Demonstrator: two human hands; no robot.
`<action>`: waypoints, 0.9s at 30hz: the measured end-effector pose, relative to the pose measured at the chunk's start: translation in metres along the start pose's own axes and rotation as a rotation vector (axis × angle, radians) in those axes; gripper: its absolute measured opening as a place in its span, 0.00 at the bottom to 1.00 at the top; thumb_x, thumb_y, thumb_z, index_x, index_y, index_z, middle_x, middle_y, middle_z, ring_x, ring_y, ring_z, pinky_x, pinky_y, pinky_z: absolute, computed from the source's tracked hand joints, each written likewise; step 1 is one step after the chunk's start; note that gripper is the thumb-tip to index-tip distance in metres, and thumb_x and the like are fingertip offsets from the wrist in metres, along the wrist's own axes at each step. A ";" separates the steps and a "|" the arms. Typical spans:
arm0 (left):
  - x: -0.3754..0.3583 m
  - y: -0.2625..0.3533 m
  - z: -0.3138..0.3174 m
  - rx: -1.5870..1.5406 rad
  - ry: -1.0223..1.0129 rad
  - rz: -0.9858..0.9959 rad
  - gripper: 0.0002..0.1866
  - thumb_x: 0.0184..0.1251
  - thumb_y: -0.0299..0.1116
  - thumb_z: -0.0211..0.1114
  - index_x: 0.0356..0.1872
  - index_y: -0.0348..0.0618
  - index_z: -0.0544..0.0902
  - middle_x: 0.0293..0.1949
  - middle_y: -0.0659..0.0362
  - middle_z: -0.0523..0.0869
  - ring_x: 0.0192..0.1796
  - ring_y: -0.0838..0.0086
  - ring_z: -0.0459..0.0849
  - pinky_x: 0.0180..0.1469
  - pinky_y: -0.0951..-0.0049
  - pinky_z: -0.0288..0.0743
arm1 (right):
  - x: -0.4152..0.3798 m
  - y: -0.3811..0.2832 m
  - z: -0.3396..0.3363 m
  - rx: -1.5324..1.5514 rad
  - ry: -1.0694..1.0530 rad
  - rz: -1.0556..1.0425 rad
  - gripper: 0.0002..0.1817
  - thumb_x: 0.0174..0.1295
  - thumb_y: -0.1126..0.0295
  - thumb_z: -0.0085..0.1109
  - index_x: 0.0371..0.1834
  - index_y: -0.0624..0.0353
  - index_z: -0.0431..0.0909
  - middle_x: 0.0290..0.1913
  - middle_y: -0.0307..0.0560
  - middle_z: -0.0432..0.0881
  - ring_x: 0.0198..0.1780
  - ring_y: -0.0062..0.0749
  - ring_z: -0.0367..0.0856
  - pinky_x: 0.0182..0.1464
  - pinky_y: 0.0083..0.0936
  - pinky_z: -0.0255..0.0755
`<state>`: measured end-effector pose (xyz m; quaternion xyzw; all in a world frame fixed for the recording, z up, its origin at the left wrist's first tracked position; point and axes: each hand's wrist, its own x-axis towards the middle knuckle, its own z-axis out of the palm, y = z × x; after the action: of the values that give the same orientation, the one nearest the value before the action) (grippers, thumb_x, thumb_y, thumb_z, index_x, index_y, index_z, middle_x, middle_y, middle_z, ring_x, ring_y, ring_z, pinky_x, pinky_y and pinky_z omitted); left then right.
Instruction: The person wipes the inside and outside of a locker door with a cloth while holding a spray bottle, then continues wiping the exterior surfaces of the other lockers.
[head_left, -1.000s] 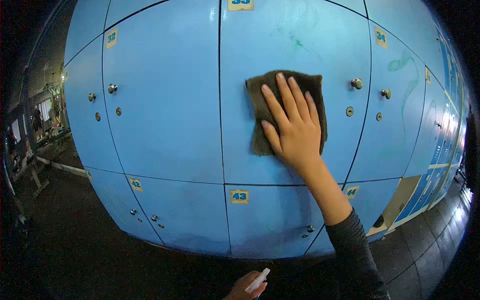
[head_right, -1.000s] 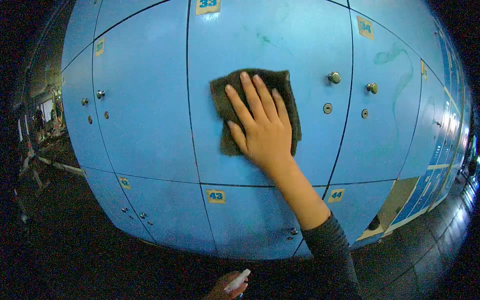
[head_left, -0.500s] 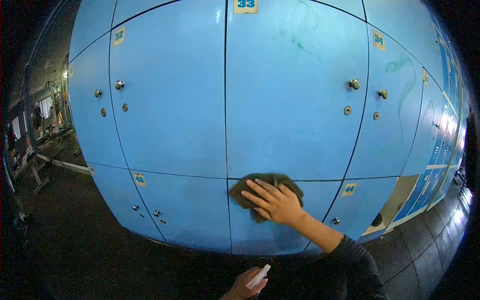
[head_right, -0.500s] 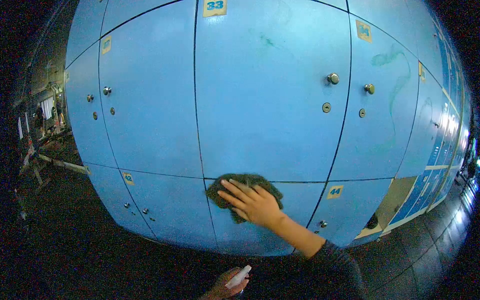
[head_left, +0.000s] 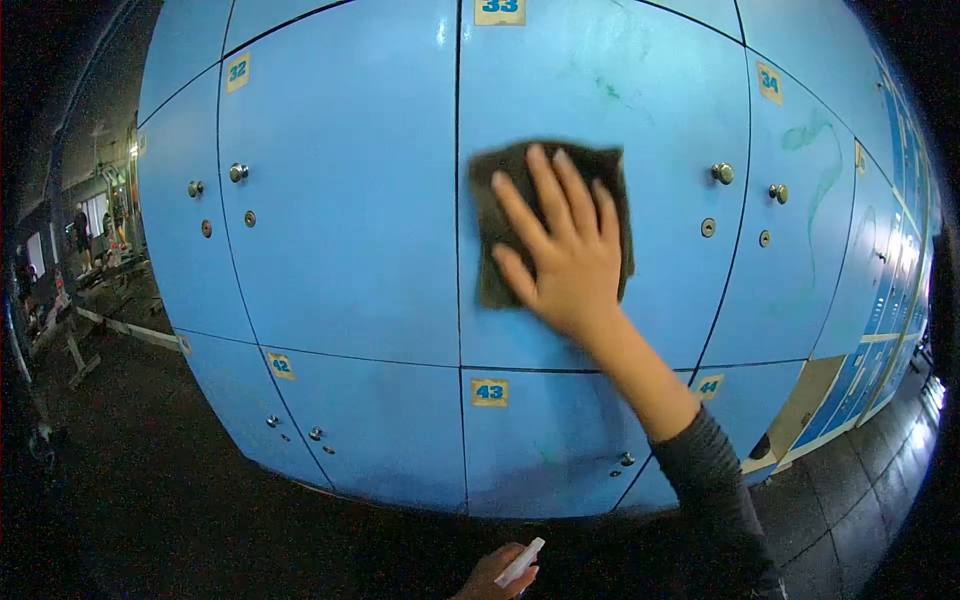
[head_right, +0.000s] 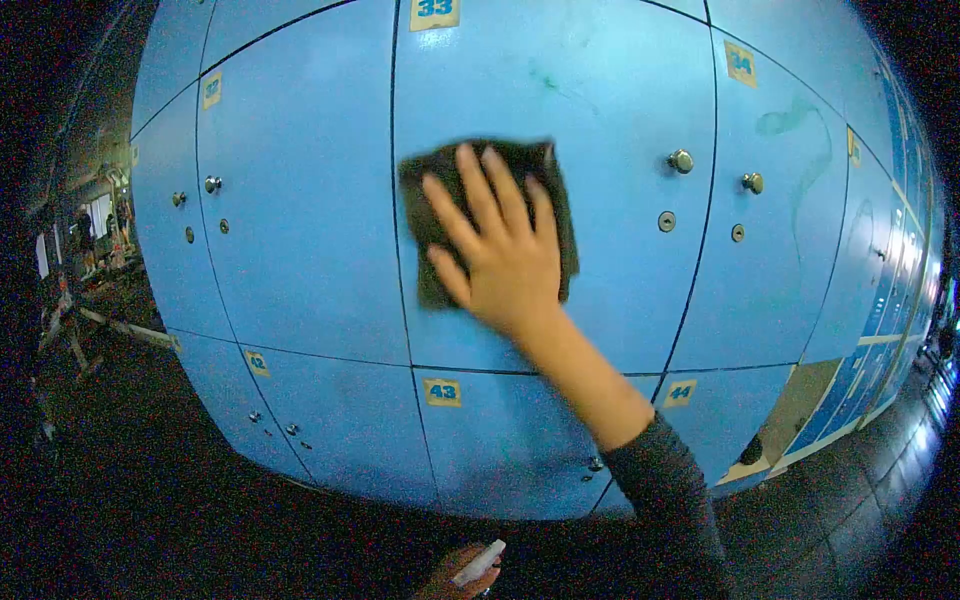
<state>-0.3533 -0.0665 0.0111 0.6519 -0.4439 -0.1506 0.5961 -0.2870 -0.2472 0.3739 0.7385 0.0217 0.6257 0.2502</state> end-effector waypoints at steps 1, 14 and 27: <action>0.009 0.001 0.001 0.163 0.107 0.334 0.19 0.60 0.30 0.63 0.52 0.38 0.73 0.37 0.53 0.78 0.35 0.64 0.79 0.35 0.64 0.73 | -0.015 -0.009 0.000 0.053 -0.048 -0.028 0.31 0.56 0.50 0.50 0.66 0.39 0.66 0.71 0.47 0.58 0.70 0.42 0.58 0.65 0.46 0.52; 0.001 0.011 -0.007 0.266 0.175 0.594 0.20 0.62 0.28 0.60 0.54 0.30 0.74 0.30 0.52 0.77 0.26 0.63 0.77 0.27 0.65 0.70 | -0.079 -0.015 -0.005 0.100 -0.365 -0.365 0.38 0.53 0.47 0.53 0.70 0.38 0.59 0.73 0.37 0.56 0.70 0.29 0.58 0.61 0.35 0.58; 0.003 -0.002 -0.006 0.165 0.135 0.485 0.17 0.65 0.30 0.59 0.52 0.34 0.75 0.30 0.52 0.77 0.26 0.67 0.78 0.26 0.64 0.72 | 0.020 0.003 0.000 0.029 -0.025 -0.073 0.34 0.57 0.51 0.50 0.69 0.45 0.61 0.72 0.47 0.56 0.71 0.42 0.56 0.68 0.44 0.51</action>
<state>-0.3460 -0.0649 0.0118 0.5814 -0.5573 0.0771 0.5878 -0.2832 -0.2430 0.3933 0.7486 0.0547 0.6064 0.2625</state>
